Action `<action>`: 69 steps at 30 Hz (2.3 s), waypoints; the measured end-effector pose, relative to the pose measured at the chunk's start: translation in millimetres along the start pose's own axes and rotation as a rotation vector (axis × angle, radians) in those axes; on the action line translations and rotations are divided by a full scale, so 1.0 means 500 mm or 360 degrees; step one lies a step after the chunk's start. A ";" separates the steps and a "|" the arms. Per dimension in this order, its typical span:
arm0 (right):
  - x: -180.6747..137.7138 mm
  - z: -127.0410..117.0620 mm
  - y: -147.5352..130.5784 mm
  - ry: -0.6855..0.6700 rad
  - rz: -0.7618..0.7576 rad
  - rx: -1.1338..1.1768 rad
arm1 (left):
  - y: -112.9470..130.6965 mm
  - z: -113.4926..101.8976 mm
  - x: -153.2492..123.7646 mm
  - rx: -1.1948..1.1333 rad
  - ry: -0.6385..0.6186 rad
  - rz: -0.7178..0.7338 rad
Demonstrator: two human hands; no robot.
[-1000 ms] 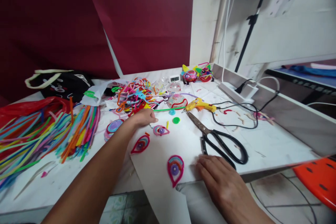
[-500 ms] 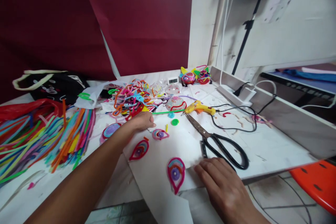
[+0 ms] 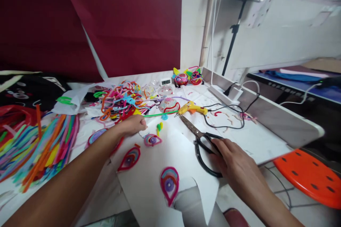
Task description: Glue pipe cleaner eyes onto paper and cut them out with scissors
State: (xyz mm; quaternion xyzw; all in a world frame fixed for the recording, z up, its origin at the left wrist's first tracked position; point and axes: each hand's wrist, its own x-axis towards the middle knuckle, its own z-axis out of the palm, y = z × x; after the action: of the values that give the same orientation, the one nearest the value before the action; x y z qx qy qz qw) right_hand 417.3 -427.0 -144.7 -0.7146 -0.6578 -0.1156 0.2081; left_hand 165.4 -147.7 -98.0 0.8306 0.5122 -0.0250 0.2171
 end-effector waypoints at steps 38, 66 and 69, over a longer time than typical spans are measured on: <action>0.244 -0.045 -0.108 -0.0513 -0.0622 0.0094 | -0.011 -0.007 -0.057 0.0079 0.0264 0.0063; 0.378 0.087 -0.198 -0.0917 -0.0816 -0.0254 | -0.142 -0.046 -0.184 0.0331 0.0194 0.0331; 0.392 0.081 -0.202 -0.0835 -0.0778 -0.0191 | -0.150 -0.034 -0.195 0.0384 0.0155 0.0338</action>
State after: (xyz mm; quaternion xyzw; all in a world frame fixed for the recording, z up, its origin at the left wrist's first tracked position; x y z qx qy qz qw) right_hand 334.2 -229.1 -80.0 -0.5525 -0.8323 -0.0131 -0.0441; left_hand 51.7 -194.4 -82.2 0.9003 0.4248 -0.0229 0.0920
